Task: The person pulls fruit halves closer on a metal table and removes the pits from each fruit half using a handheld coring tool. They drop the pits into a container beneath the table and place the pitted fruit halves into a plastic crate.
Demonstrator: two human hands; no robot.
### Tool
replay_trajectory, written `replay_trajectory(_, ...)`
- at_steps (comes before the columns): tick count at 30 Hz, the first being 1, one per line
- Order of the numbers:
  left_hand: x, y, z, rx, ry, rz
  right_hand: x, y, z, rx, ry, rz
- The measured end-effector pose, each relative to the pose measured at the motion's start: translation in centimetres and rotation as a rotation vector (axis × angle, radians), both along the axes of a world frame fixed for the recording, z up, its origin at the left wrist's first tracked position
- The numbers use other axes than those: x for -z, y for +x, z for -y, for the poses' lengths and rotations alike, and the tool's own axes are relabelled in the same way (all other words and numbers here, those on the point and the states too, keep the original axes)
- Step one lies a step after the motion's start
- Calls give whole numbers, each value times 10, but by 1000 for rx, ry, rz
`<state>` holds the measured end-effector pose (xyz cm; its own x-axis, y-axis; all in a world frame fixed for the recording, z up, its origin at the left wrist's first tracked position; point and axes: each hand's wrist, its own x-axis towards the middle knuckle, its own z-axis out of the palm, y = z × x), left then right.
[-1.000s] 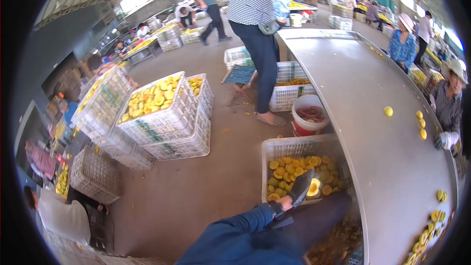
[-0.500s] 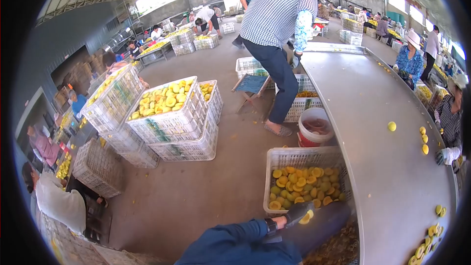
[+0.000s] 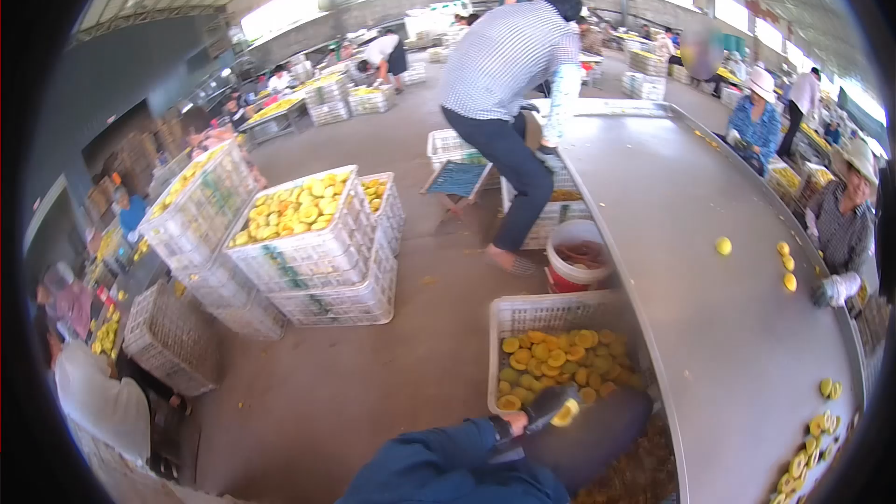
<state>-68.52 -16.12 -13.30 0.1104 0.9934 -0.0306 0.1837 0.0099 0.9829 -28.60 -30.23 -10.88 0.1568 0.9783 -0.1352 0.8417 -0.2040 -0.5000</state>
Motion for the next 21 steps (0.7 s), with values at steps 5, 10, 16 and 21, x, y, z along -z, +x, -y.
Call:
replay_trajectory(5, -41, -81, -14, -26, 148, -330, 40, 11, 75, 68, -17, -26)
replay_trajectory(10, -54, -79, -95, -268, 194, -345, 73, -10, 71, 93, 16, -267)
replay_trajectory(16, -137, 22, -120, 36, 662, -600, -11, -24, 62, 14, -125, -197)
replay_trajectory(21, -202, 214, -82, 471, 881, -389, 35, -30, 68, 154, 64, -482)
